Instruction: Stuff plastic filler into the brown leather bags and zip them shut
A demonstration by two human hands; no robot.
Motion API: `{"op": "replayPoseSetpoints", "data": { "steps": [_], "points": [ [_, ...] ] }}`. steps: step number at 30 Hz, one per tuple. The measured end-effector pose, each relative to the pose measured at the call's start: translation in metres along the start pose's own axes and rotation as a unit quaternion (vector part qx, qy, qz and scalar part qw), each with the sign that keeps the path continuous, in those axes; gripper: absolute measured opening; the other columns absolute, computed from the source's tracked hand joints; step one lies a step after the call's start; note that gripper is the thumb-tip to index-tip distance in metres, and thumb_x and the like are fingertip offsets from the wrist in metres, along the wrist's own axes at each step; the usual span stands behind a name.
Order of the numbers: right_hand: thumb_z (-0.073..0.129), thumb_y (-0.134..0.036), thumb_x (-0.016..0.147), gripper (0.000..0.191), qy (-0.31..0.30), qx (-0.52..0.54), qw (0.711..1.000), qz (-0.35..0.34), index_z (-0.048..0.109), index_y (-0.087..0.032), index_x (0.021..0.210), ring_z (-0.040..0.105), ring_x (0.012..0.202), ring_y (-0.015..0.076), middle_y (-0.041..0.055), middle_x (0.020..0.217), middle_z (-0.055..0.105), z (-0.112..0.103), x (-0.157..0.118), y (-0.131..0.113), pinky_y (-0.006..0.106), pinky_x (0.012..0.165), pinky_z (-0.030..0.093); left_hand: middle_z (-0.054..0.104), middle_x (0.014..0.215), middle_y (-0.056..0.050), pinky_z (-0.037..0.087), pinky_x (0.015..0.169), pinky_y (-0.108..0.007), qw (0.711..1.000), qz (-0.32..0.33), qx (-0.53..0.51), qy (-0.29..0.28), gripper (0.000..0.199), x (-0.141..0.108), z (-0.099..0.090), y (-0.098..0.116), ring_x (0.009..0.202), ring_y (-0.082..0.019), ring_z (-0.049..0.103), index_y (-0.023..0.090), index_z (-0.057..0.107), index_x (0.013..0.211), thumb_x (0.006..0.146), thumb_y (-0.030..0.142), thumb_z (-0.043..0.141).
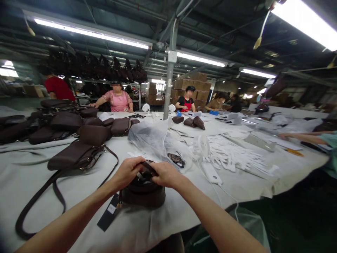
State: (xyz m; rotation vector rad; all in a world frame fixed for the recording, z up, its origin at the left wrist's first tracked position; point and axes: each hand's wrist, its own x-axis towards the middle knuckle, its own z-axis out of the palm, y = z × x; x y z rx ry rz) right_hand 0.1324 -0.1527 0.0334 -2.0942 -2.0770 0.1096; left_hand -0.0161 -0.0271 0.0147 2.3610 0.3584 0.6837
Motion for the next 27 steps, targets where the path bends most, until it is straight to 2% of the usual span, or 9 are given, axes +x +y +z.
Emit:
{"op": "replayPoseSetpoints", "data": {
  "steps": [4, 8, 11, 13, 17, 19, 21, 23, 27],
  "points": [
    [0.057, -0.020, 0.078, 0.023, -0.039, -0.075, 0.996, 0.022, 0.069, -0.021, 0.098, 0.065, 0.078, 0.0219, 0.0062, 0.087, 0.072, 0.000, 0.006, -0.006, 0.026, 0.061, 0.035, 0.061, 0.067, 0.002, 0.038, 0.063, -0.020, 0.995, 0.034, 0.018, -0.096, 0.016, 0.005, -0.011, 0.001, 0.066, -0.013, 0.054, 0.018, 0.064, 0.075, 0.080, 0.015, 0.049],
    [0.057, -0.022, 0.080, 0.019, -0.039, -0.091, 0.994, 0.039, 0.070, -0.019, 0.094, 0.065, 0.078, 0.0237, 0.0098, 0.086, 0.072, 0.006, 0.013, -0.010, 0.028, 0.062, 0.037, 0.063, 0.070, 0.002, 0.038, 0.064, -0.021, 0.995, 0.036, 0.054, -0.077, 0.019, 0.006, -0.013, -0.002, 0.067, -0.013, 0.055, 0.019, 0.065, 0.078, 0.083, 0.015, 0.048],
    [0.061, -0.019, 0.076, 0.026, 0.008, -0.017, 1.000, 0.010, 0.065, -0.019, 0.102, 0.063, 0.078, 0.0214, 0.0065, 0.088, 0.071, 0.011, 0.014, -0.002, 0.027, 0.064, 0.038, 0.064, 0.070, 0.001, 0.038, 0.064, -0.021, 0.997, 0.027, 0.063, -0.044, 0.021, 0.006, -0.011, -0.008, 0.068, -0.013, 0.055, 0.019, 0.066, 0.078, 0.087, 0.022, 0.048],
    [0.062, -0.016, 0.074, 0.026, 0.043, 0.060, 0.997, 0.004, 0.064, -0.018, 0.100, 0.061, 0.075, 0.0184, 0.0032, 0.084, 0.069, 0.013, 0.011, 0.007, 0.026, 0.065, 0.038, 0.064, 0.070, 0.001, 0.038, 0.064, -0.021, 0.997, 0.039, 0.048, -0.055, 0.020, 0.006, -0.012, -0.013, 0.068, -0.013, 0.055, 0.019, 0.066, 0.077, 0.088, 0.025, 0.051],
    [0.063, -0.018, 0.074, 0.017, 0.079, 0.297, 0.951, -0.005, 0.063, -0.018, 0.091, 0.058, 0.070, 0.0137, -0.0017, 0.076, 0.065, 0.017, 0.002, 0.025, 0.025, 0.065, 0.044, 0.062, 0.069, 0.002, 0.039, 0.062, -0.021, 0.996, 0.041, 0.011, -0.077, 0.018, 0.007, -0.016, -0.018, 0.067, -0.013, 0.054, 0.018, 0.066, 0.080, 0.087, 0.026, 0.052],
    [0.062, -0.020, 0.075, 0.018, 0.140, 0.372, 0.917, 0.007, 0.062, -0.019, 0.093, 0.059, 0.073, 0.0138, -0.0008, 0.081, 0.065, 0.021, -0.002, 0.029, 0.026, 0.068, 0.048, 0.061, 0.071, 0.001, 0.040, 0.065, -0.022, 0.998, 0.035, 0.032, -0.044, 0.018, 0.008, -0.015, -0.018, 0.069, -0.014, 0.055, 0.018, 0.065, 0.080, 0.087, 0.026, 0.050],
    [0.062, -0.023, 0.075, 0.023, 0.234, 0.381, 0.893, 0.042, 0.061, -0.019, 0.098, 0.061, 0.081, 0.0154, 0.0020, 0.091, 0.065, 0.027, -0.006, 0.030, 0.028, 0.071, 0.050, 0.061, 0.077, -0.001, 0.042, 0.069, -0.024, 0.996, 0.035, 0.076, 0.016, 0.019, 0.008, -0.012, -0.019, 0.074, -0.015, 0.055, 0.018, 0.063, 0.081, 0.088, 0.023, 0.047],
    [0.062, -0.026, 0.076, 0.026, 0.283, 0.371, 0.880, 0.084, 0.060, -0.019, 0.101, 0.061, 0.088, 0.0171, 0.0046, 0.099, 0.063, 0.036, -0.010, 0.030, 0.028, 0.069, 0.052, 0.061, 0.083, -0.003, 0.044, 0.073, -0.026, 0.991, 0.036, 0.115, 0.061, 0.018, 0.008, -0.008, -0.020, 0.079, -0.016, 0.056, 0.019, 0.062, 0.083, 0.088, 0.021, 0.045],
    [0.062, -0.023, 0.075, 0.031, 0.206, 0.401, 0.887, 0.097, 0.060, -0.019, 0.106, 0.062, 0.091, 0.0182, 0.0053, 0.103, 0.062, 0.055, -0.020, 0.032, 0.026, 0.064, 0.052, 0.062, 0.098, -0.004, 0.046, 0.073, -0.027, 0.971, 0.046, 0.210, 0.105, 0.019, 0.001, 0.002, -0.013, 0.084, -0.018, 0.059, 0.021, 0.060, 0.099, 0.088, 0.016, 0.046]
  ]
}}
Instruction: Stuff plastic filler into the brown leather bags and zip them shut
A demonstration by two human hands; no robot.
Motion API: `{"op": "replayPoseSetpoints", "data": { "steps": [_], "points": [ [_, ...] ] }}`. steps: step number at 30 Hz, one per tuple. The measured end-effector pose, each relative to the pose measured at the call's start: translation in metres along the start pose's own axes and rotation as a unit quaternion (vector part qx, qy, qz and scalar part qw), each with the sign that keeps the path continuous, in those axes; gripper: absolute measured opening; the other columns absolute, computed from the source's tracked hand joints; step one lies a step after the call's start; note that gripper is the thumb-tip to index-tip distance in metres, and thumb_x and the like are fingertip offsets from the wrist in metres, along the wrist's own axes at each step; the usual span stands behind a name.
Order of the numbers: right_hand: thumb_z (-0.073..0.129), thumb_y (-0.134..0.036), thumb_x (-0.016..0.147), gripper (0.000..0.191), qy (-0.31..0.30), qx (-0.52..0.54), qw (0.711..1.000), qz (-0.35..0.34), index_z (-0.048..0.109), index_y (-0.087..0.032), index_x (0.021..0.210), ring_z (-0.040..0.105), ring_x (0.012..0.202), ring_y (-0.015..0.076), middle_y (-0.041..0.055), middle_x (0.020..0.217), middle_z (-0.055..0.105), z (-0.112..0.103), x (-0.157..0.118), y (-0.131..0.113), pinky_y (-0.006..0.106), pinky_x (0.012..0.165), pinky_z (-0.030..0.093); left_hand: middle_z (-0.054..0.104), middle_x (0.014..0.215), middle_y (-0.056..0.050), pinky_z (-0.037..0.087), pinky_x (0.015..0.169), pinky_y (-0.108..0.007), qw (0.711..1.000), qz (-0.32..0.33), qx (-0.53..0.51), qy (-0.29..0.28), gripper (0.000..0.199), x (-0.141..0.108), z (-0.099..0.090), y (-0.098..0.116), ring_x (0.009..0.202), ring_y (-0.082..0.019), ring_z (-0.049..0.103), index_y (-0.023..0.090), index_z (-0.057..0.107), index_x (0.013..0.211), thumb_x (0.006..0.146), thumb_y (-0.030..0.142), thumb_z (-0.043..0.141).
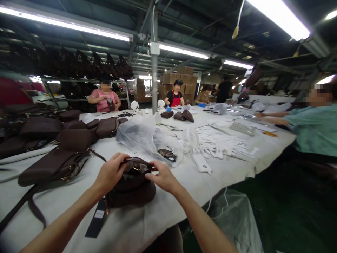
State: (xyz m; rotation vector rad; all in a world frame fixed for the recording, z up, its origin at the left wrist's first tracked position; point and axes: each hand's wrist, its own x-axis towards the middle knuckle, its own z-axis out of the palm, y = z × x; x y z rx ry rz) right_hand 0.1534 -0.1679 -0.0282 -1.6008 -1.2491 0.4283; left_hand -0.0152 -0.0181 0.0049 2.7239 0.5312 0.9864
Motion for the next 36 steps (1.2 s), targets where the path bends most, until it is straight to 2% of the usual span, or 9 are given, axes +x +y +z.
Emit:
{"op": "replayPoseSetpoints", "data": {
  "steps": [4, 6, 8, 12, 16, 19, 25, 28, 36],
  "points": [
    [0.058, -0.014, 0.072, 0.030, 0.021, 0.000, 1.000, -0.016, 0.061, -0.019, 0.101, 0.061, 0.082, 0.0155, 0.0040, 0.099, 0.059, 0.005, -0.010, 0.009, 0.025, 0.062, 0.049, 0.062, 0.088, -0.004, 0.045, 0.071, -0.026, 0.987, 0.103, 0.111, 0.062, 0.019, -0.022, 0.003, 0.030, 0.079, -0.017, 0.057, 0.020, 0.061, 0.085, 0.092, 0.016, 0.043],
    [0.061, -0.015, 0.071, 0.024, 0.033, 0.005, 0.999, -0.022, 0.062, -0.019, 0.094, 0.058, 0.087, 0.0163, 0.0044, 0.102, 0.056, 0.008, -0.014, 0.008, 0.026, 0.066, 0.050, 0.063, 0.085, -0.004, 0.045, 0.071, -0.027, 0.979, 0.166, 0.113, 0.043, 0.021, -0.035, 0.009, 0.045, 0.077, -0.017, 0.058, 0.020, 0.060, 0.083, 0.093, 0.017, 0.042],
    [0.063, -0.017, 0.071, 0.017, 0.020, 0.034, 0.999, -0.027, 0.061, -0.020, 0.087, 0.056, 0.090, 0.0166, 0.0036, 0.101, 0.057, 0.011, -0.017, 0.007, 0.027, 0.070, 0.049, 0.065, 0.095, -0.007, 0.047, 0.074, -0.032, 0.975, 0.185, 0.122, 0.019, 0.016, -0.044, 0.017, 0.054, 0.084, -0.021, 0.060, 0.018, 0.061, 0.096, 0.092, 0.018, 0.046],
    [0.058, -0.020, 0.075, 0.004, 0.031, 0.111, 0.992, -0.046, 0.056, -0.019, 0.078, 0.054, 0.072, 0.0134, -0.0020, 0.074, 0.055, 0.020, -0.024, 0.005, 0.026, 0.069, 0.048, 0.066, 0.107, -0.011, 0.047, 0.079, -0.038, 0.975, 0.158, 0.155, -0.001, 0.025, -0.048, 0.027, 0.055, 0.095, -0.025, 0.061, 0.015, 0.057, 0.111, 0.087, 0.013, 0.048],
    [0.057, -0.023, 0.075, 0.008, 0.125, 0.151, 0.979, -0.059, 0.055, -0.020, 0.082, 0.056, 0.075, 0.0152, -0.0003, 0.079, 0.057, 0.031, -0.031, 0.004, 0.028, 0.073, 0.048, 0.067, 0.099, -0.009, 0.046, 0.073, -0.036, 0.977, 0.115, 0.174, -0.052, 0.020, -0.044, 0.025, 0.064, 0.087, -0.023, 0.062, 0.017, 0.059, 0.100, 0.087, 0.010, 0.045],
    [0.057, -0.021, 0.073, 0.010, 0.158, 0.169, 0.972, -0.050, 0.054, -0.021, 0.082, 0.056, 0.072, 0.0151, -0.0016, 0.076, 0.057, 0.039, -0.033, 0.000, 0.028, 0.070, 0.049, 0.066, 0.088, -0.008, 0.044, 0.070, -0.036, 0.978, 0.053, 0.192, -0.061, 0.015, -0.041, 0.026, 0.078, 0.082, -0.024, 0.060, 0.017, 0.060, 0.090, 0.088, 0.014, 0.045],
    [0.063, -0.023, 0.069, 0.024, 0.115, 0.246, 0.962, -0.028, 0.050, -0.023, 0.090, 0.060, 0.070, 0.0160, -0.0025, 0.073, 0.061, 0.043, -0.038, -0.010, 0.029, 0.068, 0.051, 0.065, 0.085, -0.009, 0.043, 0.068, -0.034, 0.984, -0.016, 0.176, -0.026, 0.017, -0.038, 0.035, 0.080, 0.080, -0.023, 0.059, 0.016, 0.063, 0.087, 0.085, 0.010, 0.047],
    [0.072, -0.032, 0.068, 0.040, 0.084, 0.343, 0.936, -0.013, 0.047, -0.024, 0.098, 0.064, 0.077, 0.0182, -0.0009, 0.079, 0.066, 0.044, -0.043, -0.011, 0.033, 0.073, 0.052, 0.065, 0.084, -0.007, 0.043, 0.069, -0.032, 0.987, -0.009, 0.156, -0.041, 0.018, -0.037, 0.033, 0.074, 0.079, -0.022, 0.059, 0.017, 0.064, 0.084, 0.084, 0.010, 0.048],
    [0.081, -0.029, 0.059, 0.043, 0.186, 0.419, 0.886, 0.069, 0.051, -0.021, 0.088, 0.062, 0.072, 0.0129, -0.0030, 0.078, 0.065, 0.043, -0.035, -0.009, 0.027, 0.069, 0.052, 0.061, 0.094, -0.007, 0.042, 0.072, -0.034, 0.983, 0.056, 0.160, -0.072, 0.022, -0.046, 0.024, 0.075, 0.085, -0.022, 0.056, 0.020, 0.058, 0.108, 0.089, 0.016, 0.047]
  ]
}}
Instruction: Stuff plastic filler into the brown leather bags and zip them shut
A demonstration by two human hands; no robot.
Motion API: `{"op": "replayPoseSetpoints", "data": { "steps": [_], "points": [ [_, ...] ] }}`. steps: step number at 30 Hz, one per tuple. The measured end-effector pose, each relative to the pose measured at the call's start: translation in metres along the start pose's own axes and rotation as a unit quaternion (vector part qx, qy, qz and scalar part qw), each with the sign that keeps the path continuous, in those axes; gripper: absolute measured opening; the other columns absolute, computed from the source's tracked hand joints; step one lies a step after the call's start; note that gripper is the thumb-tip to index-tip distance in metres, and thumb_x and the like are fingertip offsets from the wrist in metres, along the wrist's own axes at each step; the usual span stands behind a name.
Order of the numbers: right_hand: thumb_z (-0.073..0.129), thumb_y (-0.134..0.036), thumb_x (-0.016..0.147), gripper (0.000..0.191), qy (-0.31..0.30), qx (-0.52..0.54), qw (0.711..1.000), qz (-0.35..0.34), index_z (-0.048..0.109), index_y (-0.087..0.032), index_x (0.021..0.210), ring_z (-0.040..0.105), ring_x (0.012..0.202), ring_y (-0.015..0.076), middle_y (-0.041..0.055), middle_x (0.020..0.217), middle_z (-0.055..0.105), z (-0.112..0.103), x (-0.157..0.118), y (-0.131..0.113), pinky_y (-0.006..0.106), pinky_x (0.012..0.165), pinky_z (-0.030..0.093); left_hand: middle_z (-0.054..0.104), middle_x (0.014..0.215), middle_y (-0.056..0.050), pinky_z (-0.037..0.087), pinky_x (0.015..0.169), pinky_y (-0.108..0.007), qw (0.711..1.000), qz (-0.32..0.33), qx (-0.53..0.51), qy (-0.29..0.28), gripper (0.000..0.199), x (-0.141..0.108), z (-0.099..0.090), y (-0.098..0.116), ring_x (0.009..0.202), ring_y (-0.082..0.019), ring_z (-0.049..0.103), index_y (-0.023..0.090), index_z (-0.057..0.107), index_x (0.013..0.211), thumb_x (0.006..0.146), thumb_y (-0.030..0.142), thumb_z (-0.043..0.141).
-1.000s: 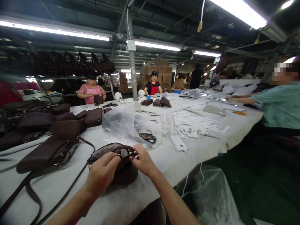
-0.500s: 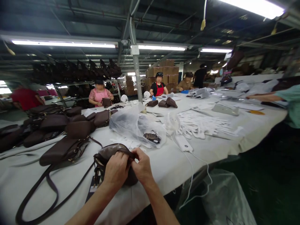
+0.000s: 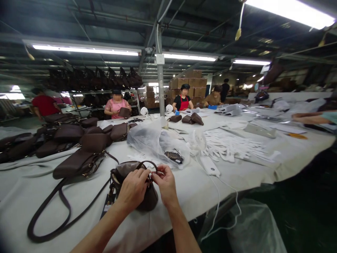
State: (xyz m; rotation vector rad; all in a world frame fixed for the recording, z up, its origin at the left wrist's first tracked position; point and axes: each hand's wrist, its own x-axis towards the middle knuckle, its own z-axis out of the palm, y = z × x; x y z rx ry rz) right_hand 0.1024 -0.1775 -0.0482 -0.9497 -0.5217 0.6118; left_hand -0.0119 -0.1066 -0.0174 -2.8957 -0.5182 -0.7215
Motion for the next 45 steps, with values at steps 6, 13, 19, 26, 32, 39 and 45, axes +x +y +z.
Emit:
{"op": "replayPoseSetpoints", "data": {
  "steps": [6, 13, 19, 26, 32, 39, 45],
  "points": [
    [0.085, -0.028, 0.055, 0.045, 0.029, 0.006, 0.999, 0.029, 0.053, -0.021, 0.086, 0.059, 0.068, 0.0112, -0.0051, 0.074, 0.059, 0.002, -0.006, 0.001, 0.025, 0.063, 0.053, 0.059, 0.092, -0.007, 0.044, 0.074, -0.036, 0.993, 0.033, 0.064, 0.098, 0.016, -0.015, 0.015, 0.005, 0.084, -0.022, 0.055, 0.021, 0.060, 0.101, 0.092, 0.018, 0.047],
    [0.081, -0.034, 0.064, 0.040, -0.015, -0.047, 0.999, 0.014, 0.055, -0.023, 0.091, 0.065, 0.083, 0.0190, 0.0009, 0.085, 0.065, -0.006, -0.016, 0.002, 0.033, 0.076, 0.055, 0.059, 0.076, -0.003, 0.042, 0.065, -0.032, 0.980, 0.097, 0.033, 0.171, 0.013, -0.019, 0.018, -0.009, 0.071, -0.018, 0.056, 0.019, 0.060, 0.090, 0.094, 0.021, 0.047],
    [0.079, -0.019, 0.057, 0.075, -0.100, -0.206, 0.972, -0.048, 0.046, -0.027, 0.124, 0.058, 0.112, 0.0263, 0.0082, 0.124, 0.058, -0.009, -0.019, 0.027, 0.042, 0.096, 0.048, 0.060, 0.072, -0.002, 0.042, 0.058, -0.031, 0.990, 0.049, -0.040, 0.123, 0.017, -0.015, 0.019, -0.013, 0.064, -0.018, 0.057, 0.019, 0.052, 0.076, 0.093, 0.018, 0.047],
    [0.065, -0.027, 0.066, 0.038, -0.070, -0.368, 0.920, -0.113, 0.051, -0.021, 0.102, 0.063, 0.083, 0.0236, 0.0056, 0.089, 0.067, 0.011, -0.007, 0.045, 0.036, 0.075, 0.053, 0.062, 0.070, -0.003, 0.045, 0.059, -0.031, 0.996, 0.042, -0.026, 0.078, 0.015, -0.014, 0.007, -0.012, 0.061, -0.019, 0.059, 0.018, 0.053, 0.077, 0.087, 0.008, 0.047],
    [0.069, -0.029, 0.067, 0.032, -0.043, -0.367, 0.921, -0.122, 0.051, -0.021, 0.091, 0.058, 0.067, 0.0161, -0.0029, 0.073, 0.062, 0.008, -0.016, 0.047, 0.026, 0.061, 0.050, 0.062, 0.069, -0.002, 0.044, 0.064, -0.030, 0.991, -0.018, -0.064, 0.120, 0.017, -0.020, -0.014, -0.027, 0.067, -0.018, 0.059, 0.018, 0.055, 0.074, 0.086, 0.009, 0.048],
    [0.067, -0.026, 0.072, 0.018, -0.097, -0.406, 0.894, -0.161, 0.055, -0.020, 0.085, 0.053, 0.062, 0.0135, -0.0036, 0.069, 0.058, -0.001, -0.023, 0.037, 0.024, 0.059, 0.046, 0.063, 0.079, -0.002, 0.040, 0.065, -0.029, 0.989, -0.100, -0.083, 0.067, 0.011, -0.018, -0.028, -0.042, 0.076, -0.018, 0.057, 0.018, 0.058, 0.076, 0.085, 0.013, 0.055],
    [0.070, -0.027, 0.071, 0.018, -0.159, -0.414, 0.885, -0.139, 0.054, -0.020, 0.077, 0.044, 0.056, 0.0114, -0.0054, 0.063, 0.050, -0.016, -0.017, 0.000, 0.023, 0.052, 0.037, 0.065, 0.080, -0.002, 0.039, 0.069, -0.031, 0.990, -0.070, -0.113, 0.055, 0.010, -0.018, -0.051, -0.037, 0.078, -0.019, 0.057, 0.018, 0.059, 0.075, 0.085, 0.015, 0.057]
  ]
}}
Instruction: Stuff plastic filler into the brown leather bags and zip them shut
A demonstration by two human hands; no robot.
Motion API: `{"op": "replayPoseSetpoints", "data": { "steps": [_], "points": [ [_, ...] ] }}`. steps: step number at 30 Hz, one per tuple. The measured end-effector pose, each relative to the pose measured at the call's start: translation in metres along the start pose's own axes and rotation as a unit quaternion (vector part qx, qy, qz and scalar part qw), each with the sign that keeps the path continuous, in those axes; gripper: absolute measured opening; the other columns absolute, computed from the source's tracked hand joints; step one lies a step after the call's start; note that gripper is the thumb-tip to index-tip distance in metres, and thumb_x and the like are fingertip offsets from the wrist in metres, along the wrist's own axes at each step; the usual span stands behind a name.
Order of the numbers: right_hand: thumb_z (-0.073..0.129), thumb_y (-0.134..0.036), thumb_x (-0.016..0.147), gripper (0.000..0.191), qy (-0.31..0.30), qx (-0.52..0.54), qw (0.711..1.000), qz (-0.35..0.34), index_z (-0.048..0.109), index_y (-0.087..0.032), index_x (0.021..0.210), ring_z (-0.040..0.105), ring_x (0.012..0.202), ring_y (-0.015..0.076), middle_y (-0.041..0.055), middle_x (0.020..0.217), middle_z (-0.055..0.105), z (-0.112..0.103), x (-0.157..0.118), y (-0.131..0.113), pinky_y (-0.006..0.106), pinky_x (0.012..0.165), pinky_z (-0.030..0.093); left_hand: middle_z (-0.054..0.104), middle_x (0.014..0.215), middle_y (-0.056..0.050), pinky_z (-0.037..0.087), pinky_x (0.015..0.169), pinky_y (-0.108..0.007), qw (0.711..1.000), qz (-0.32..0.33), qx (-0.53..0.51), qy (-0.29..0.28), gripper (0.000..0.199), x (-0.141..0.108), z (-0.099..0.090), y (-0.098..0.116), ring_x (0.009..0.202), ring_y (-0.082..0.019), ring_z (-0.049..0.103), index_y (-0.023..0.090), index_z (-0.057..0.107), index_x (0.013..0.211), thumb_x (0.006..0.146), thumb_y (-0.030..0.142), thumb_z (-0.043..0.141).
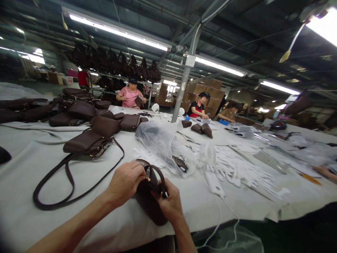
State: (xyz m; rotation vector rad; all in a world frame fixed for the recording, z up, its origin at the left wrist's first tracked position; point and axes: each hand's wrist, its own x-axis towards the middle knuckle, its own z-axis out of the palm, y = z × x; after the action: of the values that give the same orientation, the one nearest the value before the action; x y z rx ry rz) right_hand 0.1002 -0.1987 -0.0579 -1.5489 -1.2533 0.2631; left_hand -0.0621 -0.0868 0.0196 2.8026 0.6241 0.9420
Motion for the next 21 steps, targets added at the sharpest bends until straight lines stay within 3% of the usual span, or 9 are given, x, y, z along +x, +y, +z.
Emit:
{"op": "replayPoseSetpoints", "data": {
  "steps": [4, 7, 9, 13, 17, 21],
  "points": [
    [0.073, -0.028, 0.068, 0.023, -0.052, 0.056, 0.997, 0.023, 0.053, -0.020, 0.074, 0.042, 0.059, 0.0116, -0.0054, 0.064, 0.048, -0.020, -0.004, 0.007, 0.023, 0.055, 0.037, 0.065, 0.079, -0.002, 0.040, 0.067, -0.030, 0.998, -0.008, -0.023, -0.050, 0.010, -0.004, 0.005, 0.018, 0.075, -0.019, 0.058, 0.019, 0.059, 0.077, 0.086, 0.017, 0.055],
    [0.072, -0.027, 0.067, 0.023, -0.027, 0.068, 0.997, 0.034, 0.051, -0.020, 0.073, 0.045, 0.062, 0.0130, -0.0050, 0.066, 0.048, -0.022, -0.008, 0.017, 0.025, 0.059, 0.039, 0.064, 0.079, -0.005, 0.041, 0.064, -0.031, 0.995, -0.037, 0.008, -0.089, 0.011, -0.002, 0.019, 0.031, 0.074, -0.021, 0.058, 0.018, 0.058, 0.080, 0.087, 0.017, 0.050],
    [0.071, -0.026, 0.067, 0.022, -0.020, 0.061, 0.997, 0.043, 0.050, -0.020, 0.073, 0.045, 0.063, 0.0132, -0.0049, 0.066, 0.048, -0.022, -0.010, 0.022, 0.025, 0.060, 0.039, 0.064, 0.080, -0.006, 0.041, 0.064, -0.033, 0.993, -0.023, 0.025, -0.111, 0.014, 0.005, 0.025, 0.035, 0.075, -0.022, 0.058, 0.017, 0.058, 0.081, 0.088, 0.015, 0.046],
    [0.070, -0.024, 0.068, 0.021, -0.058, 0.039, 0.996, 0.052, 0.051, -0.020, 0.074, 0.044, 0.064, 0.0129, -0.0045, 0.067, 0.047, -0.033, -0.012, 0.030, 0.025, 0.060, 0.038, 0.064, 0.079, -0.006, 0.042, 0.066, -0.034, 0.987, 0.041, 0.043, -0.150, 0.013, 0.021, 0.022, 0.026, 0.078, -0.024, 0.058, 0.018, 0.059, 0.078, 0.086, 0.015, 0.048],
    [0.071, -0.024, 0.066, 0.020, -0.074, 0.016, 0.994, 0.083, 0.053, -0.020, 0.075, 0.044, 0.063, 0.0123, -0.0046, 0.067, 0.048, -0.050, -0.012, 0.037, 0.024, 0.058, 0.038, 0.064, 0.076, -0.005, 0.042, 0.065, -0.032, 0.980, 0.045, 0.061, -0.185, 0.014, 0.026, 0.014, 0.009, 0.076, -0.022, 0.057, 0.018, 0.059, 0.078, 0.088, 0.019, 0.050],
    [0.070, -0.024, 0.067, 0.019, -0.088, -0.001, 0.992, 0.094, 0.056, -0.020, 0.079, 0.049, 0.067, 0.0136, -0.0042, 0.070, 0.053, -0.064, -0.001, 0.040, 0.024, 0.061, 0.042, 0.065, 0.081, -0.003, 0.042, 0.071, -0.031, 0.981, 0.084, 0.007, -0.175, 0.013, 0.021, 0.011, -0.004, 0.079, -0.020, 0.056, 0.018, 0.059, 0.080, 0.089, 0.022, 0.053]
  ]
}}
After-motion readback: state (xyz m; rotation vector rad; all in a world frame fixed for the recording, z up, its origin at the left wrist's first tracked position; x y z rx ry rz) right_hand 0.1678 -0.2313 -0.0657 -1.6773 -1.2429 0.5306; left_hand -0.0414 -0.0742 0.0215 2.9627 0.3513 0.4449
